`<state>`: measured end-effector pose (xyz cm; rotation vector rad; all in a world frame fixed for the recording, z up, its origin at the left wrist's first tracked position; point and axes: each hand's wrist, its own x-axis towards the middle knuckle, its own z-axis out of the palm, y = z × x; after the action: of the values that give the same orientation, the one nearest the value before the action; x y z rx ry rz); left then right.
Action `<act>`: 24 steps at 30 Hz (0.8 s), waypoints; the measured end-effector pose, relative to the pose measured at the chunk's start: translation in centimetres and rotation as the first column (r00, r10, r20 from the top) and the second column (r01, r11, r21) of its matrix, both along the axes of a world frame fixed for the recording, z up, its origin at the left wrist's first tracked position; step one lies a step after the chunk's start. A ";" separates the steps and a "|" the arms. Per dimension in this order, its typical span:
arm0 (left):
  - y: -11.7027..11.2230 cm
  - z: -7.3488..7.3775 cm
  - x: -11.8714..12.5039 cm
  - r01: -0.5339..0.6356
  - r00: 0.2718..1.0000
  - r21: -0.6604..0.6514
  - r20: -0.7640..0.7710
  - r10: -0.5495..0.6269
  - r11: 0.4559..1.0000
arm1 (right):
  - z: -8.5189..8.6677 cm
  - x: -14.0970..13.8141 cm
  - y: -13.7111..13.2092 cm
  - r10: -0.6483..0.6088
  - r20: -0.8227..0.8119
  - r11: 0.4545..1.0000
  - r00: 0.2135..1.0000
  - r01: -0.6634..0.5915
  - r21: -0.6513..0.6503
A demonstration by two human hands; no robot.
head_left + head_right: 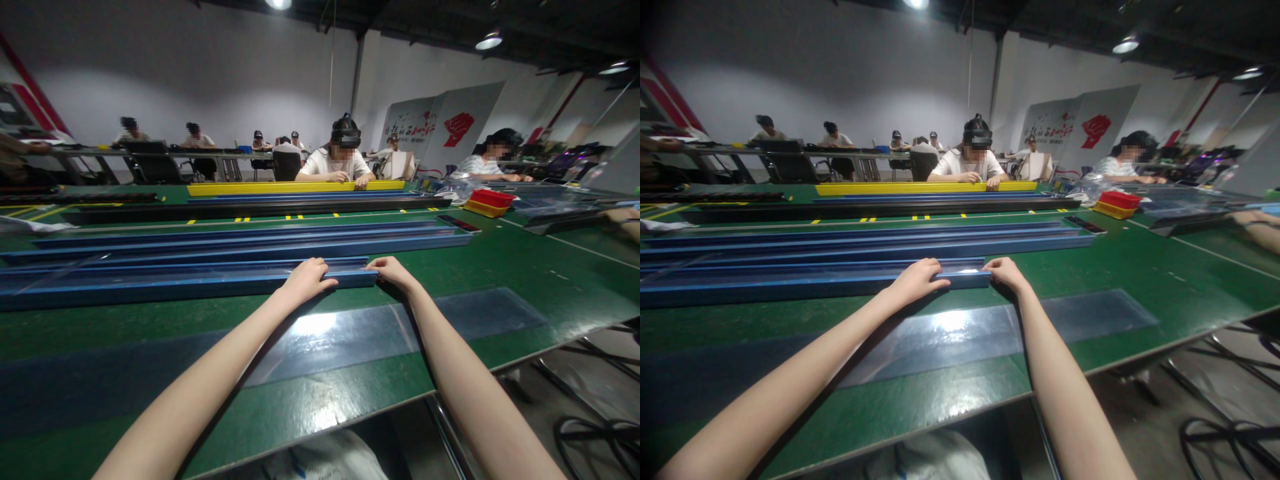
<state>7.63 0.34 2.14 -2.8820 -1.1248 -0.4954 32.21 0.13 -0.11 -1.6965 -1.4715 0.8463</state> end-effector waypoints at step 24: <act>0.0 -0.4 -0.2 0.003 0.993 0.005 0.119 -0.004 1.000 | 0.5 0.3 -0.1 -0.049 -0.056 0.998 0.997 0.050 0.024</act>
<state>7.47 0.31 1.69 -2.8849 -1.1316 -0.6771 32.47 0.01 0.35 -1.6710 -1.3922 0.8380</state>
